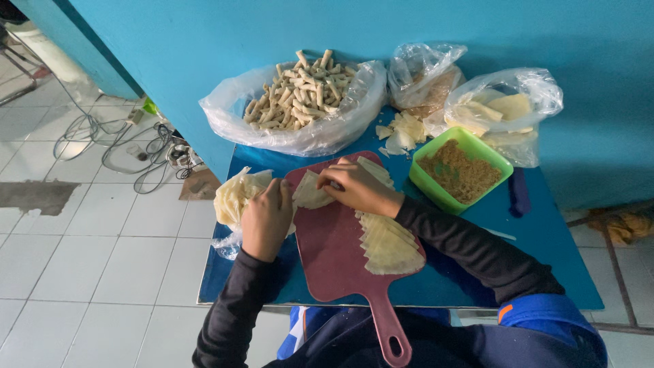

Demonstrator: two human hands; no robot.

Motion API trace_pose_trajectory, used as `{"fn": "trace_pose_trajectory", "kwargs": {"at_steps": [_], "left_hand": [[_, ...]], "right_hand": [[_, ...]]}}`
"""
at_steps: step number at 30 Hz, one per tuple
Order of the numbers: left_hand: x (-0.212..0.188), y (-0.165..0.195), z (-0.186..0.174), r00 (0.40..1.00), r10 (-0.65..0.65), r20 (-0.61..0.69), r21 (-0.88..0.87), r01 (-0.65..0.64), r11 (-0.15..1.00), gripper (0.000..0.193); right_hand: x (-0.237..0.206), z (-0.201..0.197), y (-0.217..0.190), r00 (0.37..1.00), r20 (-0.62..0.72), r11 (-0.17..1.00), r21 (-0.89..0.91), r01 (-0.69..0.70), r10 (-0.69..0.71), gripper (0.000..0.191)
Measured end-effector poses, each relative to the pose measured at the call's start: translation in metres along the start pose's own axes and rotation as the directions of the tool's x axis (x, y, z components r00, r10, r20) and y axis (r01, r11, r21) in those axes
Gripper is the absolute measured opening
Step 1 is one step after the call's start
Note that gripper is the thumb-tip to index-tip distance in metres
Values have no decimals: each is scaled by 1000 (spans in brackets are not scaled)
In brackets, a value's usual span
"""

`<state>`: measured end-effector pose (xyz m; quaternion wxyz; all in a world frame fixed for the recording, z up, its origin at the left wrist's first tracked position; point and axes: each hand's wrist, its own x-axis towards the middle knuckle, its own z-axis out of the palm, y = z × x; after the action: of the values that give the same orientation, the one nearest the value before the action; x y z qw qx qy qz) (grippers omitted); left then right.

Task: The person folds thin dough wrappers into triangular filled pastries by hand on a pink paddle-shaped cutting board, pressing the seams closed and arranging the finished pieces in rows on the board. Near the end they use a small spoon on the folded pieces and continue folding new wrappers.

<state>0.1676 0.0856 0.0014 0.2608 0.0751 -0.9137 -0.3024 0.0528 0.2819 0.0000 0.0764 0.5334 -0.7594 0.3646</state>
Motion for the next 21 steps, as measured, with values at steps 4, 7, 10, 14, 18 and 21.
{"fn": "trace_pose_trajectory", "kwargs": {"at_steps": [4,7,10,14,18,21], "left_hand": [[5,-3,-7,996,-7,93,-323,36,946,31],[12,-6,-9,975,95,202,-578,40,815,39],[11,-8,-11,945,115,305,-666,125,735,48],[9,-6,-11,944,257,206,-709,-37,704,49],[9,-2,-11,962,181,206,-677,7,735,39],[9,1,-13,961,200,192,-657,-26,754,36]], "right_hand": [[-2,1,-15,998,8,982,175,-68,68,15],[-4,1,-25,991,80,940,318,-126,106,16],[-6,5,-35,988,66,896,416,-153,138,23],[-5,4,-39,985,10,841,520,-151,171,34],[-2,-6,-36,992,43,893,430,-129,123,36],[-1,-10,-36,996,45,909,409,-85,73,34]]}}
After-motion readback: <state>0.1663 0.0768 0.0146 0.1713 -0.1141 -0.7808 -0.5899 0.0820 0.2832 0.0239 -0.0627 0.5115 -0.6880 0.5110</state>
